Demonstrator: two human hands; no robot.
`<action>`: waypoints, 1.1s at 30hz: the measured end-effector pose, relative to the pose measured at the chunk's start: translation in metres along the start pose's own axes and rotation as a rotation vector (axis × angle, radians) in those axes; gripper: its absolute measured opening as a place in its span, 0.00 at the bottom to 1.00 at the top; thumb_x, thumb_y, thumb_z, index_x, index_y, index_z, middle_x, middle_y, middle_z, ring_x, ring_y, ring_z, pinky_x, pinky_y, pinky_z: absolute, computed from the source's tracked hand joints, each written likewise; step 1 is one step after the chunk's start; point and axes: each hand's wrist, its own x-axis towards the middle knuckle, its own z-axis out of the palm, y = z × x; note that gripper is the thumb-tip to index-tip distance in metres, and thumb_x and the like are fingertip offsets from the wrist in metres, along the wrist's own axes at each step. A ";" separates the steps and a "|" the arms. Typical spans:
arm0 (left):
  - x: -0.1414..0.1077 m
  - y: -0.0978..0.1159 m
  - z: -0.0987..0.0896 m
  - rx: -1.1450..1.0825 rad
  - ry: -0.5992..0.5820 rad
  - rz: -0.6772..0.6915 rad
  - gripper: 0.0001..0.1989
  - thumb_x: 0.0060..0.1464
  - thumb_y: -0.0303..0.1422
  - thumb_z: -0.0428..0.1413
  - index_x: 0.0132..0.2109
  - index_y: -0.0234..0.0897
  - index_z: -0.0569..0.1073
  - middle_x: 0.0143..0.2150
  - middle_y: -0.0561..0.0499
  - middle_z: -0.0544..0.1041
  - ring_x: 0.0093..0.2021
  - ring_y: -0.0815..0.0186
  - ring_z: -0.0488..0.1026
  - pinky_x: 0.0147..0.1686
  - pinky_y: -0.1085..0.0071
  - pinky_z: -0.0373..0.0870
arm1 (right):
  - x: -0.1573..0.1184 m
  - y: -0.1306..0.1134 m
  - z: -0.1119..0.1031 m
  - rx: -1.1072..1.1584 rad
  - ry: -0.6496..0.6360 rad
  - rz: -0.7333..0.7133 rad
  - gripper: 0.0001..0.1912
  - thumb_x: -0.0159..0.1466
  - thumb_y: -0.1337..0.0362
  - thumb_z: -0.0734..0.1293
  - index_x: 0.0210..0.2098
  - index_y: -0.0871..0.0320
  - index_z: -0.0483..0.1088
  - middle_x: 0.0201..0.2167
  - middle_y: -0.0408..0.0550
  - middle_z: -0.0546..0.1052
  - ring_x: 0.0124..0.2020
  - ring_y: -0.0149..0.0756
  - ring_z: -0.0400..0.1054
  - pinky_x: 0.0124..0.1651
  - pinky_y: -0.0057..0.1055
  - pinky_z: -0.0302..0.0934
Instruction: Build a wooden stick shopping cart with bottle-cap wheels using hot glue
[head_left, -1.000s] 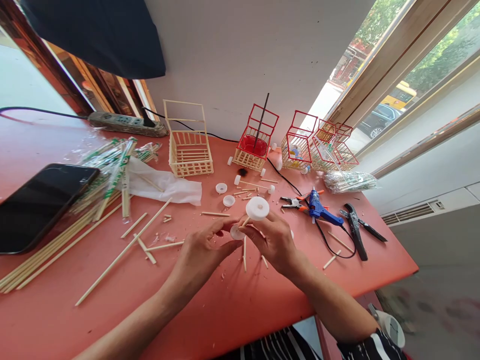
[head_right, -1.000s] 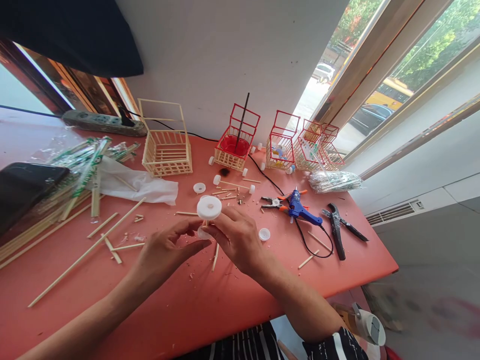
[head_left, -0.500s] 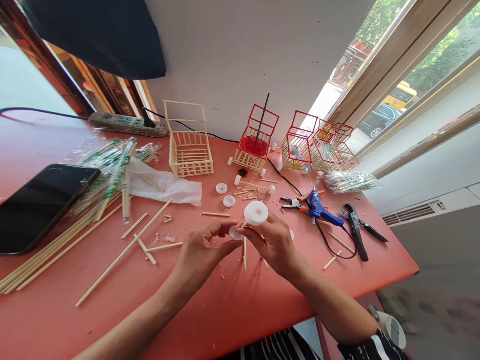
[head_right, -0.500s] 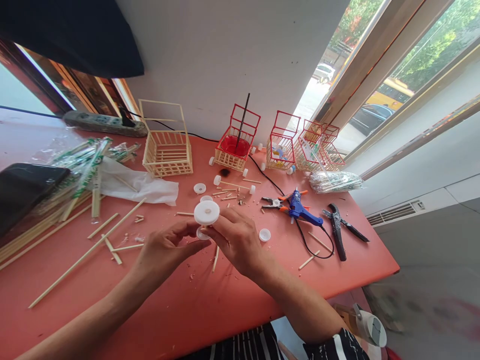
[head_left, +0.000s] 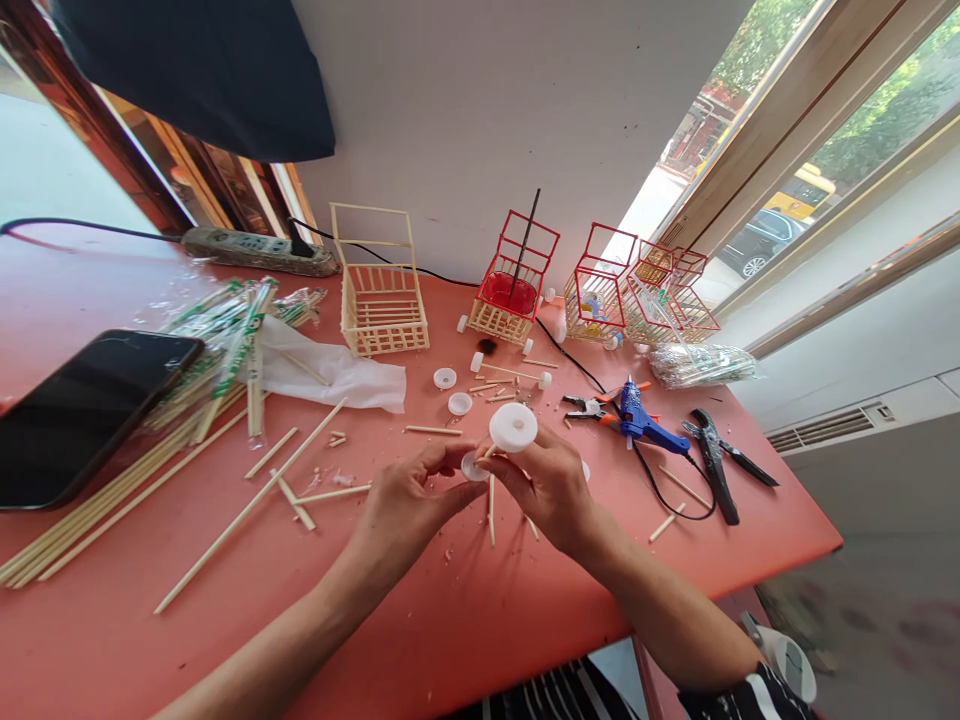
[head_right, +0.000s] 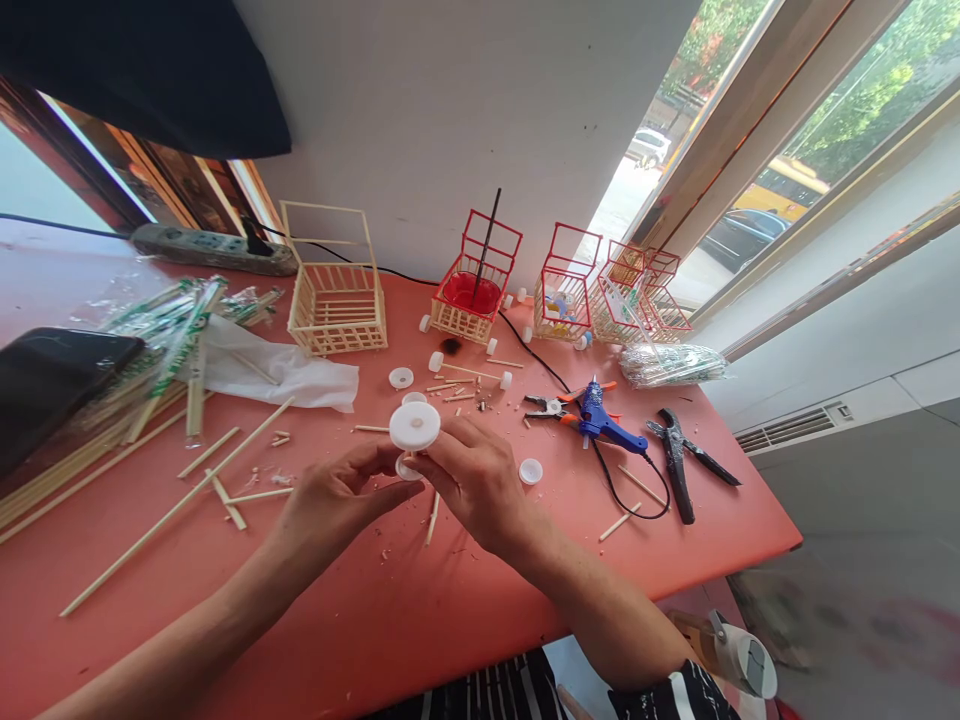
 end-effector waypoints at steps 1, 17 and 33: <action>0.000 0.000 0.000 0.003 -0.004 -0.003 0.20 0.50 0.43 0.64 0.50 0.42 0.80 0.42 0.50 0.83 0.43 0.58 0.77 0.46 0.63 0.72 | 0.000 0.000 0.000 -0.004 0.000 -0.004 0.10 0.74 0.61 0.63 0.38 0.56 0.74 0.37 0.50 0.79 0.38 0.37 0.72 0.42 0.31 0.66; -0.002 0.017 0.000 0.056 0.058 -0.032 0.21 0.46 0.43 0.62 0.47 0.42 0.82 0.34 0.54 0.80 0.34 0.63 0.71 0.39 0.68 0.70 | 0.001 0.001 -0.001 -0.035 0.041 -0.060 0.11 0.74 0.61 0.63 0.38 0.56 0.73 0.36 0.50 0.79 0.38 0.37 0.73 0.42 0.32 0.66; -0.001 0.014 0.000 0.026 0.023 -0.029 0.18 0.47 0.43 0.62 0.45 0.43 0.82 0.34 0.54 0.79 0.34 0.64 0.70 0.38 0.68 0.67 | 0.001 0.003 0.001 0.000 0.035 -0.062 0.09 0.74 0.62 0.64 0.38 0.56 0.73 0.36 0.50 0.79 0.38 0.37 0.72 0.42 0.32 0.66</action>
